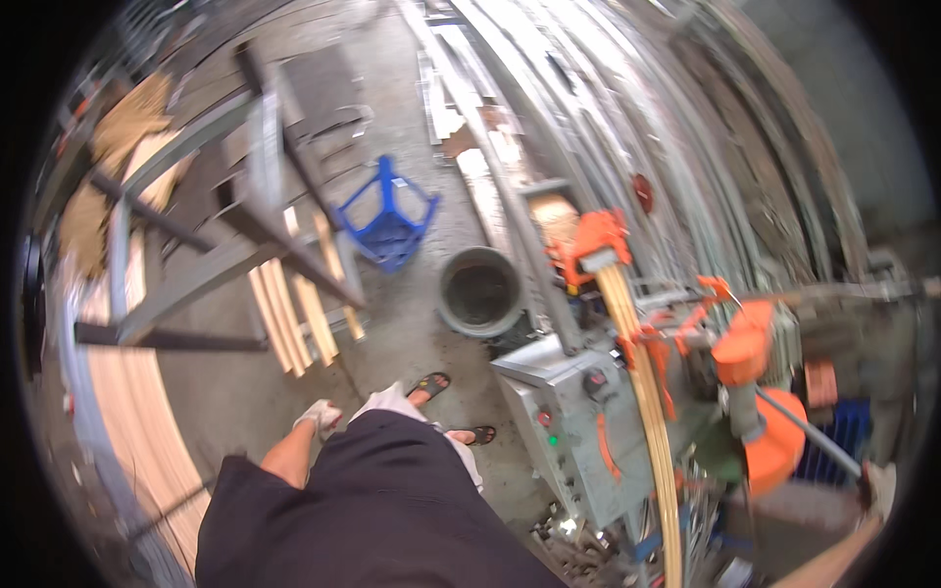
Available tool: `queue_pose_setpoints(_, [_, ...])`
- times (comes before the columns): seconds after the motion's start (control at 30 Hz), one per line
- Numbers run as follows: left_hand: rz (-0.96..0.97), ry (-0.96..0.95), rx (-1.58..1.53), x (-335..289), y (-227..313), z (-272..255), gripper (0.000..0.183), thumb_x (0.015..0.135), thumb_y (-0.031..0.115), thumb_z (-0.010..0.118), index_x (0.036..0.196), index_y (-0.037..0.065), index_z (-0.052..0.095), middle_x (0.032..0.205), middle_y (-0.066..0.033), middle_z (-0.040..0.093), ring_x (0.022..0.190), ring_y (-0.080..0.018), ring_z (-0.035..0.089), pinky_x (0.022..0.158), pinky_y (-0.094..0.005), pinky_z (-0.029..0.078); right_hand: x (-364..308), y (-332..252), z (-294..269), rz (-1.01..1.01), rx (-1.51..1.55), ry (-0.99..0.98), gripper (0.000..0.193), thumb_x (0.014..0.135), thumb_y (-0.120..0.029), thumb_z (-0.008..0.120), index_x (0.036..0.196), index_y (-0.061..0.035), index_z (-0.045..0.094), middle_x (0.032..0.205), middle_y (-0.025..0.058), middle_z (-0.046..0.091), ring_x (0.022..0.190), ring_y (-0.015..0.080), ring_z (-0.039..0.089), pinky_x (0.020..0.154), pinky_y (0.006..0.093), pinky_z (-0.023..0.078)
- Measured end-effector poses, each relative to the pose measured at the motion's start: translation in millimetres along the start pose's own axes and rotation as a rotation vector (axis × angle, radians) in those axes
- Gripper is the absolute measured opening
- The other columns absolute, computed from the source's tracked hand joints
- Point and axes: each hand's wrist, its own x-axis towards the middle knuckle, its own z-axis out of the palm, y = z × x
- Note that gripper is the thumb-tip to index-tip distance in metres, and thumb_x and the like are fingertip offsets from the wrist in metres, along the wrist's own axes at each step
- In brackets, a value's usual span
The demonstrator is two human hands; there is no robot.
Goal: The person places several metal tubes onto a miter saw, pulls a lever down to cut the tubes while sparks are visible, and then moves the cut pieces into a bin and onto a rack.
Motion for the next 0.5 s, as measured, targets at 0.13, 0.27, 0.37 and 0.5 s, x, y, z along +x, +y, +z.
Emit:
queue_pose_setpoints(0.13, [-0.030, -0.182, -0.227, 31, 33, 8, 0.020, 0.088, 0.023, 0.068, 0.100, 0.009, 0.073, 0.072, -0.0055, 0.067, 0.062, -0.0194, 0.066, 0.054, -0.0367, 0.053, -112, -71, 42, -0.064, -0.074, 0.166, 0.041, 0.085, -0.035, 0.077, 0.086, 0.0046, 0.066, 0.070, 0.0170, 0.064, 0.051, 0.0259, 0.060, 0.050, 0.0409, 0.045])
queue_pose_setpoints(0.27, [0.075, -0.237, -0.043, 66, 116, 14, 0.020, 0.090, 0.022, 0.068, 0.102, 0.007, 0.073, 0.077, -0.0043, 0.069, 0.065, -0.0168, 0.066, 0.056, -0.0351, 0.053, -208, -77, 88, -0.222, -0.363, 0.149, 0.043, 0.089, -0.035, 0.069, 0.077, 0.0062, 0.073, 0.075, 0.0274, 0.068, 0.071, 0.0393, 0.072, 0.068, 0.0495, 0.053])
queue_pose_setpoints(0.37, [0.196, -0.208, 0.004, 90, 183, 13, 0.022, 0.090, 0.021, 0.066, 0.104, 0.006, 0.073, 0.080, -0.0035, 0.070, 0.067, -0.0162, 0.066, 0.057, -0.0337, 0.052, -255, -116, 95, 0.184, -0.055, -0.396, 0.045, 0.099, -0.030, 0.062, 0.073, 0.0064, 0.065, 0.054, 0.0137, 0.062, 0.041, 0.0231, 0.064, 0.038, 0.0371, 0.050])
queue_pose_setpoints(0.5, [0.351, -0.250, -0.116, 100, 262, 21, 0.024, 0.091, 0.020, 0.064, 0.108, 0.003, 0.071, 0.080, -0.0040, 0.069, 0.067, -0.0148, 0.065, 0.057, -0.0310, 0.051, -274, -119, 113, 0.368, 0.108, -0.692, 0.042, 0.098, -0.033, 0.060, 0.080, 0.0043, 0.064, 0.062, 0.0156, 0.068, 0.045, 0.0228, 0.066, 0.039, 0.0339, 0.052])
